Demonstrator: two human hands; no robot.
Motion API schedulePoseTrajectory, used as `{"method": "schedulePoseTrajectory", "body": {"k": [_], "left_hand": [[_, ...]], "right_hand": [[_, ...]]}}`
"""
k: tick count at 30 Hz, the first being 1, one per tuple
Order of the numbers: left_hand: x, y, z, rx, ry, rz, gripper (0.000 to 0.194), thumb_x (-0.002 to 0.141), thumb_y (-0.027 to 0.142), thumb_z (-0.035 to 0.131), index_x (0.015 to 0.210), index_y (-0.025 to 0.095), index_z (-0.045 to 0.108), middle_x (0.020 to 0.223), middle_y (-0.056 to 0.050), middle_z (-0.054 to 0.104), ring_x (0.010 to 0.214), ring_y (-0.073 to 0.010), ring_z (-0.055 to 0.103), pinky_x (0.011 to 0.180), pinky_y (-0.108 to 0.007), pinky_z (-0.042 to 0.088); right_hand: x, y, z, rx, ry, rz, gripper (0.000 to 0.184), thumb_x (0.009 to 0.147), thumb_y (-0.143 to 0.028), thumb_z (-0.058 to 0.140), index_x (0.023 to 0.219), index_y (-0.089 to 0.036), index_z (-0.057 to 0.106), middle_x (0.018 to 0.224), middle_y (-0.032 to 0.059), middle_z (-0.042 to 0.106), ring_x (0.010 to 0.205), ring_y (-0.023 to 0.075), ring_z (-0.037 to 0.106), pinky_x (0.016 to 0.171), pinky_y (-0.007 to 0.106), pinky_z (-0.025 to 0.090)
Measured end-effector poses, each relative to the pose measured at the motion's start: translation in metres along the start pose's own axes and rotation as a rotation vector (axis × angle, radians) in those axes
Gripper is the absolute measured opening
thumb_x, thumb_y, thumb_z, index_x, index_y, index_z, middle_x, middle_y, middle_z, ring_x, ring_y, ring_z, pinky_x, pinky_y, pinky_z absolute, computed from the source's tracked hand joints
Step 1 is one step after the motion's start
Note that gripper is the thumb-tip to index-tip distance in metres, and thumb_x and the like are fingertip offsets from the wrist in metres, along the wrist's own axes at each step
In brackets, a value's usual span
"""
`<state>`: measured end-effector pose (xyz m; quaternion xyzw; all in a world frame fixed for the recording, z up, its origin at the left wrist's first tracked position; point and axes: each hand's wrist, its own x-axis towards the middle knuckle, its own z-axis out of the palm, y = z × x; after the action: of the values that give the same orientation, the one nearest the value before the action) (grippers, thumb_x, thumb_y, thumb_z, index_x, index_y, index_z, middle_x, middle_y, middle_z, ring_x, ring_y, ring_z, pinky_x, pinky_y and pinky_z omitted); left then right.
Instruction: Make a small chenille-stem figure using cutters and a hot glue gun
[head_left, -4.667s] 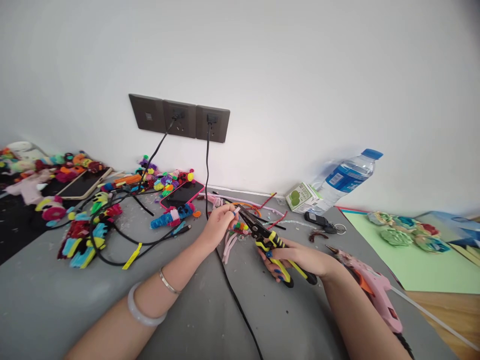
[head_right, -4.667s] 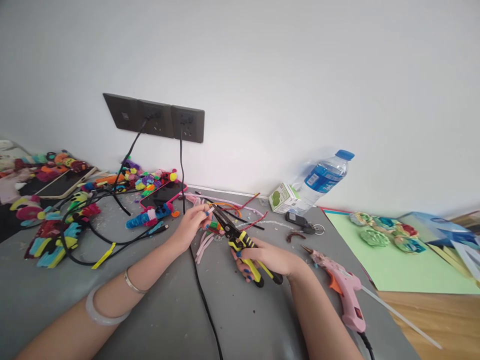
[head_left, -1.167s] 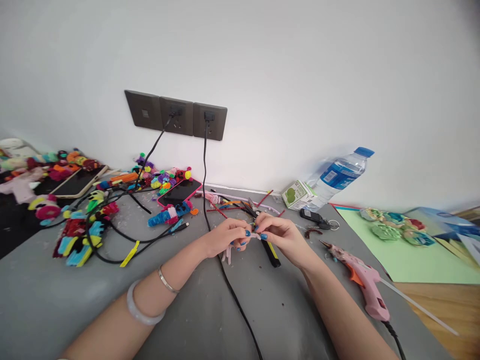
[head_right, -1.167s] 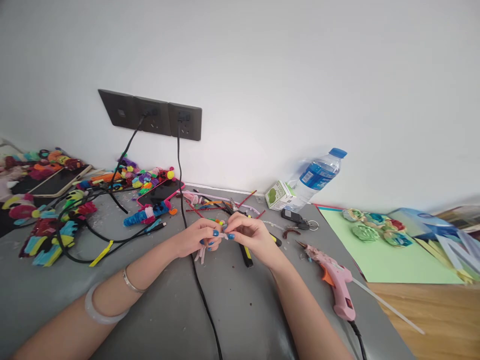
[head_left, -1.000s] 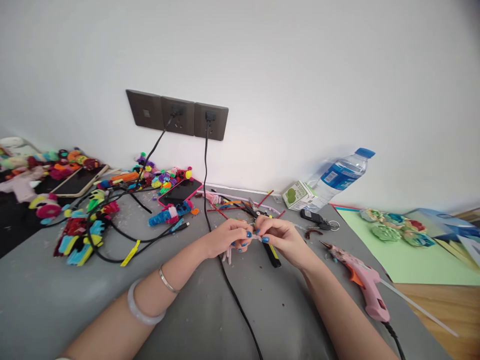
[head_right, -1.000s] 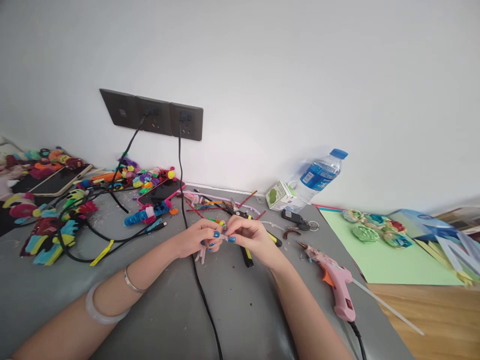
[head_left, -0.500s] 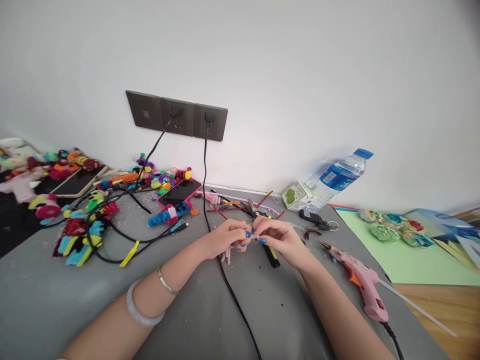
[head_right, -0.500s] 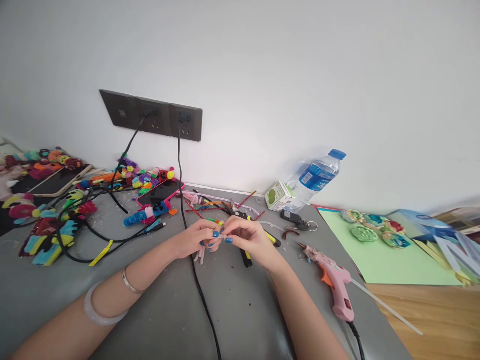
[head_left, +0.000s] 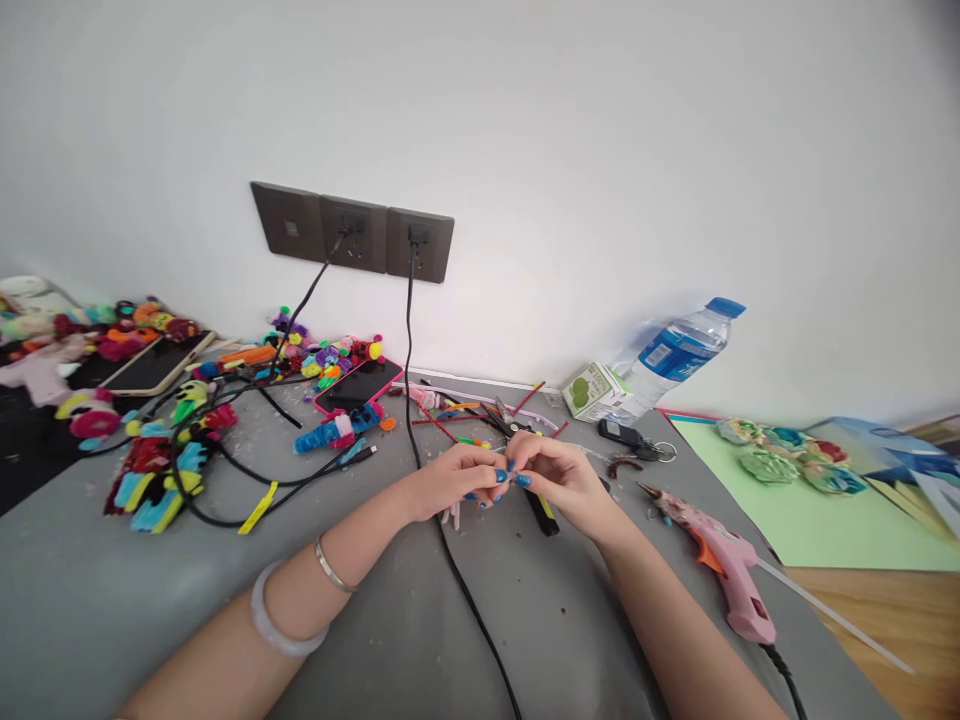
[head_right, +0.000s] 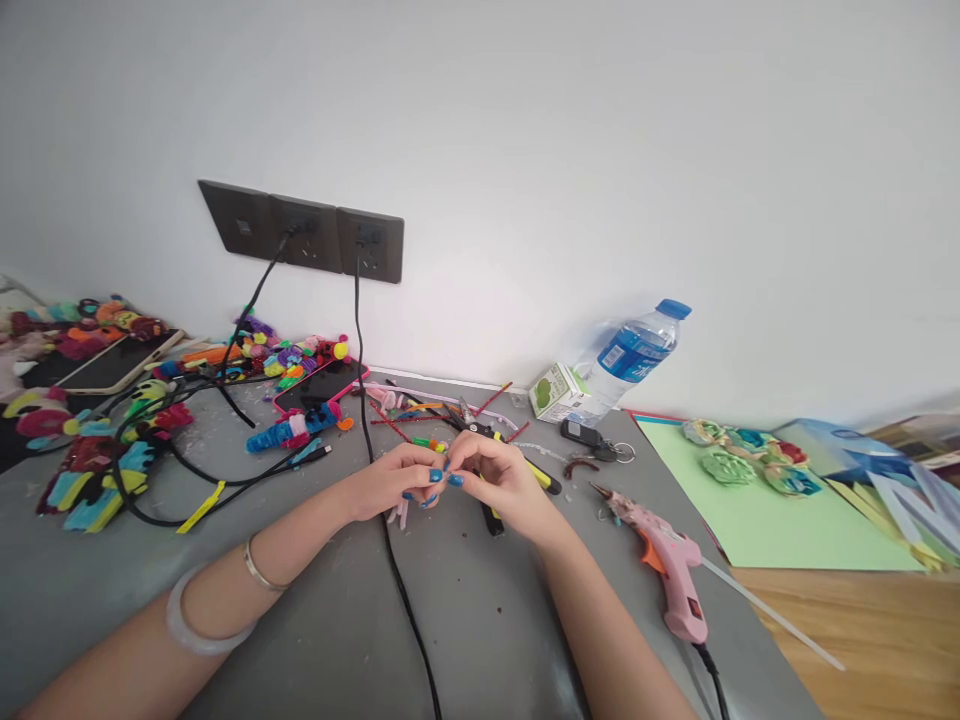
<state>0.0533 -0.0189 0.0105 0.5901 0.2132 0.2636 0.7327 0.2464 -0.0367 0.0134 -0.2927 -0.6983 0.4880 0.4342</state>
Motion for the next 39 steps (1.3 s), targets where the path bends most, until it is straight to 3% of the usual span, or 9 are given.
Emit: {"method": "schedulePoseTrajectory", "body": {"k": [17,30,39], "left_hand": [[0.001,-0.0005,0.0,0.011,-0.011,0.022,0.024,0.08,0.031,0.053,0.063,0.014,0.052,0.061,0.002,0.049,0.054,-0.0073,0.037,0.055,-0.022,0.031],[0.0017,-0.0065,-0.0012,-0.047,0.028,0.007,0.022,0.08,0.027,0.053,0.062,0.014,0.052,0.067,0.001,0.049,0.062,-0.0089,0.045,0.059,-0.022,0.036],[0.0013,-0.0035,-0.0017,0.009,0.005,0.043,0.025,0.083,0.031,0.053,0.064,0.014,0.053,0.064,0.002,0.048,0.054,-0.0069,0.036,0.055,-0.023,0.029]], "right_hand": [[0.0002,-0.001,0.0015,-0.055,0.018,0.014,0.013,0.09,-0.033,0.063,0.085,-0.022,0.064,0.083,0.0036,0.057,0.079,0.0169,0.053,0.071,0.029,0.041],[0.0003,-0.0031,-0.0013,0.036,0.034,0.038,0.009,0.087,-0.03,0.067,0.086,-0.022,0.07,0.084,0.0045,0.063,0.08,0.0173,0.059,0.072,0.03,0.048],[0.0001,-0.0023,-0.0005,-0.01,0.035,-0.002,0.009,0.089,-0.029,0.064,0.085,-0.021,0.066,0.084,0.0051,0.061,0.081,0.0178,0.057,0.071,0.031,0.046]]}}
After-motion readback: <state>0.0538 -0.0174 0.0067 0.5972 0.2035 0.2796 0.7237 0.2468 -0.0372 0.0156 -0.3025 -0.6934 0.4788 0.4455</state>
